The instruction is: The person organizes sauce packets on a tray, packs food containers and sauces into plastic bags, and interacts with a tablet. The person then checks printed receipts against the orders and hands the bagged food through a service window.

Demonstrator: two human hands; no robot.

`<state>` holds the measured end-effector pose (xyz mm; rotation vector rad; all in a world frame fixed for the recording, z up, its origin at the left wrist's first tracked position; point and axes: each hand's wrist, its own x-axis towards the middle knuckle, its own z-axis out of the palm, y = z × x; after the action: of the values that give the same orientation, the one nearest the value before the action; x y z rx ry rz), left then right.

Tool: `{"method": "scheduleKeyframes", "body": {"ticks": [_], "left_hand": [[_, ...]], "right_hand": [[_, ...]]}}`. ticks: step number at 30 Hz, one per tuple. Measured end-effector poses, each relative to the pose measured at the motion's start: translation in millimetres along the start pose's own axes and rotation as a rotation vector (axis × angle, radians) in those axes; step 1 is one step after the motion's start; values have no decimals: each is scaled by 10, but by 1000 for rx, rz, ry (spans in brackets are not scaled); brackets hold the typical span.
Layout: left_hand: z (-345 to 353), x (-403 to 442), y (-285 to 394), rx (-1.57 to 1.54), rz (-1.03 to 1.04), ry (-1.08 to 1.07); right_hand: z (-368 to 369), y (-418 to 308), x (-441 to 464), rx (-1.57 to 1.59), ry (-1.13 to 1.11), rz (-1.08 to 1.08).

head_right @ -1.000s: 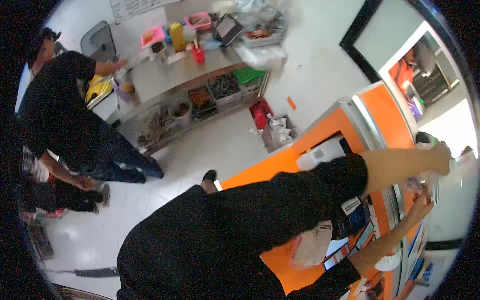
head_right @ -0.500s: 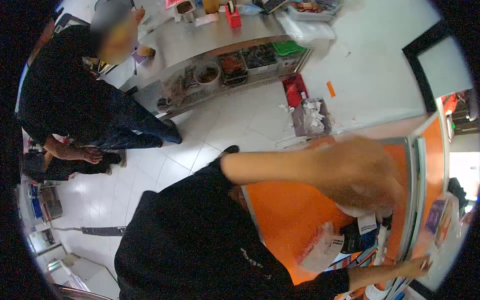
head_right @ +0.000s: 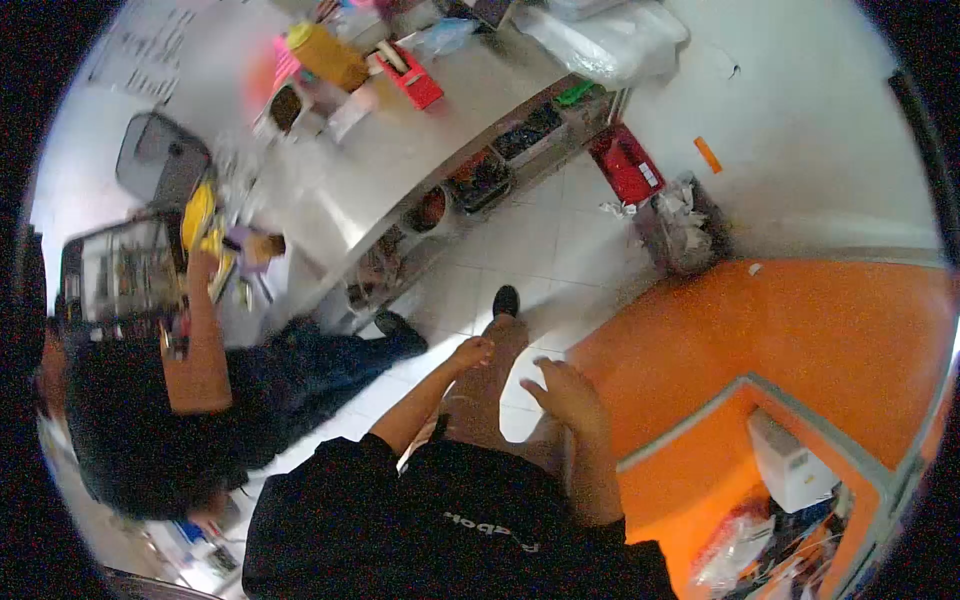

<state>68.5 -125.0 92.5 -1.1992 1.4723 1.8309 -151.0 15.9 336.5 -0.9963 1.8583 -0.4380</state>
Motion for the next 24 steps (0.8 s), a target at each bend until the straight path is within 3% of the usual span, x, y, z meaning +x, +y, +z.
{"method": "scheduleKeyframes", "body": {"ticks": [1, 3, 5, 6, 7, 8, 9, 12, 13, 15, 16, 20, 24], "left_hand": [[-189, 35, 70, -19, -37, 3], [-587, 185, 185, -52, -104, -4], [-974, 431, 190, -150, -100, -50], [-1227, 669, 38, -299, -19, -137], [-1395, 921, 34, -219, -36, -52], [-1613, 1204, -77, -363, 18, -80], [-1854, 1583, -210, -506, 77, -105], [-2481, 2952, -272, -681, 700, -754], [-2602, 3173, -185, -739, 637, -617], [-2707, 3433, 17, -786, 386, -114], [-2765, 3617, 104, -818, 377, -30], [-2953, 4282, 244, -980, 454, 13], [-3070, 4629, 147, -1082, 501, 1]], "right_hand": [[147, 4, 372, 25, -9, 15], [453, 94, 1184, 369, 241, 73], [910, 444, 1966, 520, 462, 61], [1100, 590, 2292, 516, 471, 111], [1266, 726, 2612, 508, 480, 157], [1435, 889, 2940, 502, 487, 200], [1590, 1090, 3294, 480, 485, 193], [2326, 1745, 4330, 410, 495, 196], [2384, 1869, 4624, 383, 532, 217], [2481, 2058, 5167, 419, 587, 228], [2516, 2133, 5408, 484, 591, 214], [2607, 2343, 6384, 618, 568, 139], [2333, 2148, 6792, 1166, 470, 85]]}}
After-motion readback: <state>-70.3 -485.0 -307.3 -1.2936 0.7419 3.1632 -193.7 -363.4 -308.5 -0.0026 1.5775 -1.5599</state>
